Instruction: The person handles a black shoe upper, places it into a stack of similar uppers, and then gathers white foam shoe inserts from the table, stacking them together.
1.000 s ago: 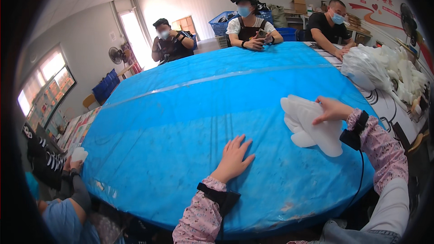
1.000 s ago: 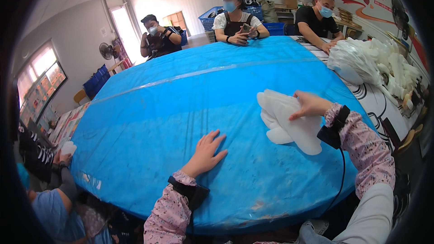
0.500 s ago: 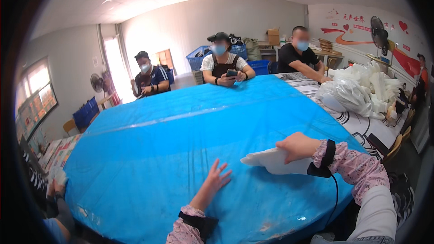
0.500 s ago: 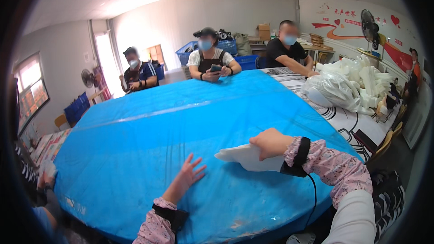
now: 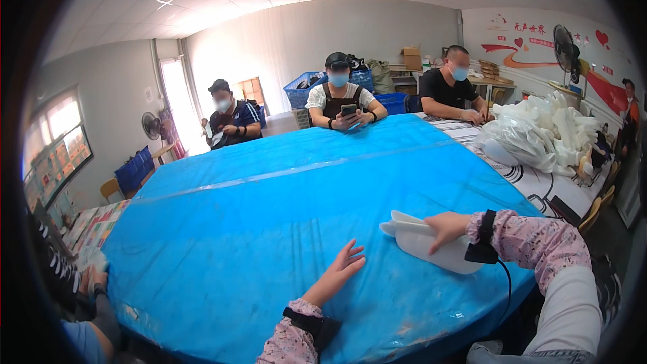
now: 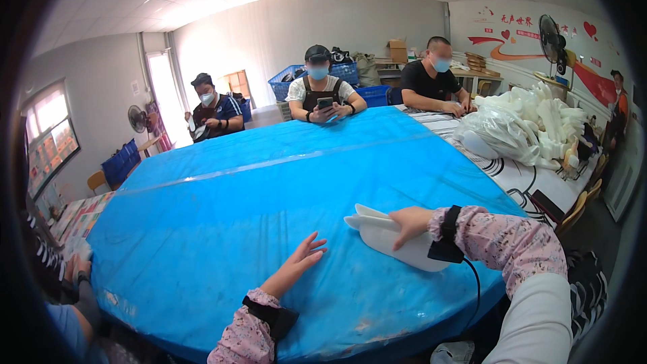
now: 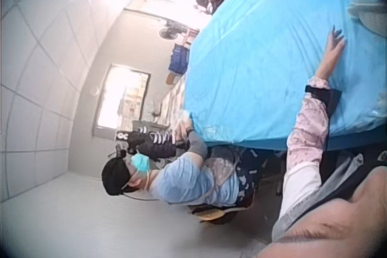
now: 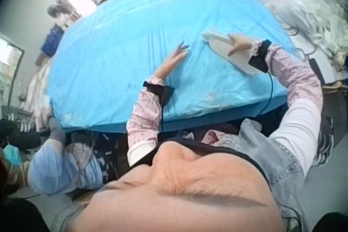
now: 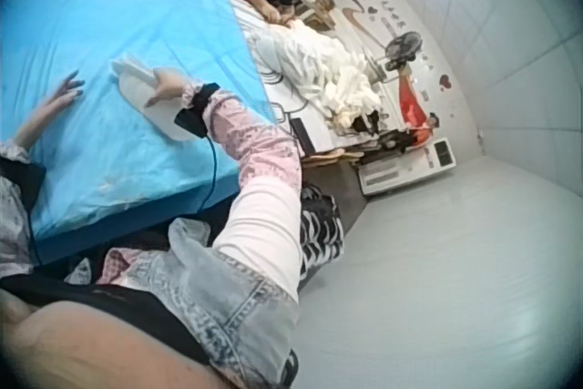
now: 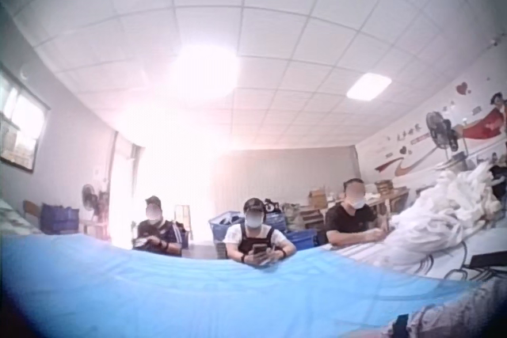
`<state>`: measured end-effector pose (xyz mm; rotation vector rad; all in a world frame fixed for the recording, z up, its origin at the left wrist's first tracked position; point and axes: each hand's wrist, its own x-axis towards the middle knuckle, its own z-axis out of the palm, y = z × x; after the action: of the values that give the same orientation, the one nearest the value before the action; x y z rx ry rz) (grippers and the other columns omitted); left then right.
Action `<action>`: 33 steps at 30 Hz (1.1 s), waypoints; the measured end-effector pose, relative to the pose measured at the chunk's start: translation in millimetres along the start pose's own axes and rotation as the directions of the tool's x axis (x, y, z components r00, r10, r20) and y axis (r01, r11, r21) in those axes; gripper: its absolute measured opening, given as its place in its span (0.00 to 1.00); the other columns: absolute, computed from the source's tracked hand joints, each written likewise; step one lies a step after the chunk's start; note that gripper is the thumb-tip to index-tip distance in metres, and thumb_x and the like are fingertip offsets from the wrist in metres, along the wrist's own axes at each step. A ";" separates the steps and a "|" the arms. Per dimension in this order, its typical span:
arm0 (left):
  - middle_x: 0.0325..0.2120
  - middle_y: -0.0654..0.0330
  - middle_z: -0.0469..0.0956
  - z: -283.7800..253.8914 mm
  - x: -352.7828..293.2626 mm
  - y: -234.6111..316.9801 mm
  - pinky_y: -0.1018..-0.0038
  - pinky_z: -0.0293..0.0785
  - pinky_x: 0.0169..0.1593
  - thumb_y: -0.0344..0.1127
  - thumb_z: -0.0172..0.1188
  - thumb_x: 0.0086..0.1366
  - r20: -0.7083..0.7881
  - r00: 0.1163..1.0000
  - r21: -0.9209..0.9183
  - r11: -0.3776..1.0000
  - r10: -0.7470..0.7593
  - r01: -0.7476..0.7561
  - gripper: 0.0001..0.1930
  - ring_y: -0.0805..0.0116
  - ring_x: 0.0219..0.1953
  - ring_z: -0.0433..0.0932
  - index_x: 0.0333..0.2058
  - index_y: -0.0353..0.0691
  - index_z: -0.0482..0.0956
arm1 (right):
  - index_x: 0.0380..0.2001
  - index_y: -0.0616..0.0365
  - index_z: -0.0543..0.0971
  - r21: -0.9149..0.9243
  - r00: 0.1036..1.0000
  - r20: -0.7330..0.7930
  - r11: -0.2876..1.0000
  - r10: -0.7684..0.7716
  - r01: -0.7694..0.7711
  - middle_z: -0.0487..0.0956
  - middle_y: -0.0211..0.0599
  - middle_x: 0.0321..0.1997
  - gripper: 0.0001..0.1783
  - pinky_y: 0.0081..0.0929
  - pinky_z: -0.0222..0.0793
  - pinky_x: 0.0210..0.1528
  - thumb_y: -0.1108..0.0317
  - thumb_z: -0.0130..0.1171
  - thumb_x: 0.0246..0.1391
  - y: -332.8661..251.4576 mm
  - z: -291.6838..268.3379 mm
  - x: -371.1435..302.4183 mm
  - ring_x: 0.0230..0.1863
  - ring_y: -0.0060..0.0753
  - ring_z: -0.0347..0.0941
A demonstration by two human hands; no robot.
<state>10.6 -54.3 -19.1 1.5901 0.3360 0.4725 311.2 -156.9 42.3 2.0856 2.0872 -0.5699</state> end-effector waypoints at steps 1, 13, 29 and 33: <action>0.60 0.51 0.53 1.4 11.2 -4.7 0.66 0.50 0.62 0.48 0.47 0.65 0.008 1.000 0.010 1.000 0.011 -0.011 0.35 0.61 0.61 0.57 0.63 0.40 0.42 | 0.45 0.61 0.70 0.157 0.994 -0.107 0.987 0.034 -0.017 0.74 0.50 0.43 0.40 0.35 0.65 0.47 0.47 0.69 0.31 17.4 5.9 -4.2 0.46 0.45 0.70; 0.65 0.57 0.37 -44.6 -7.7 37.5 0.43 0.48 0.60 0.68 0.43 0.57 -0.265 0.894 -0.475 0.758 0.361 -0.446 0.43 0.50 0.64 0.43 0.64 0.59 0.33 | 0.51 0.61 0.67 0.562 0.870 -0.489 0.783 0.056 0.266 0.73 0.41 0.45 0.37 0.30 0.64 0.51 0.57 0.68 0.39 10.2 -39.8 -40.1 0.48 0.33 0.69; 0.50 0.56 0.68 12.7 -4.3 18.0 0.64 0.64 0.56 0.47 0.53 0.62 -0.290 0.957 -0.593 0.782 0.015 -0.192 0.29 0.62 0.51 0.68 0.57 0.39 0.57 | 0.53 0.72 0.59 0.010 0.767 -0.575 0.935 -0.284 0.354 0.66 0.61 0.49 0.51 0.49 0.57 0.53 0.34 0.54 0.42 -78.6 3.8 28.3 0.50 0.59 0.63; 0.46 0.55 0.70 -1.0 3.6 12.8 0.66 0.67 0.53 0.45 0.54 0.61 -0.328 0.945 -0.648 0.729 -0.005 -0.221 0.24 0.62 0.49 0.70 0.50 0.34 0.65 | 0.51 0.62 0.65 -0.144 0.963 -0.253 0.980 0.096 -0.136 0.69 0.53 0.48 0.47 0.51 0.60 0.48 0.31 0.53 0.40 -29.1 34.8 -20.9 0.51 0.51 0.64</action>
<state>12.3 -52.7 -6.0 0.8073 0.2592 0.8370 277.4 -187.9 22.7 2.2627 2.0334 -0.1273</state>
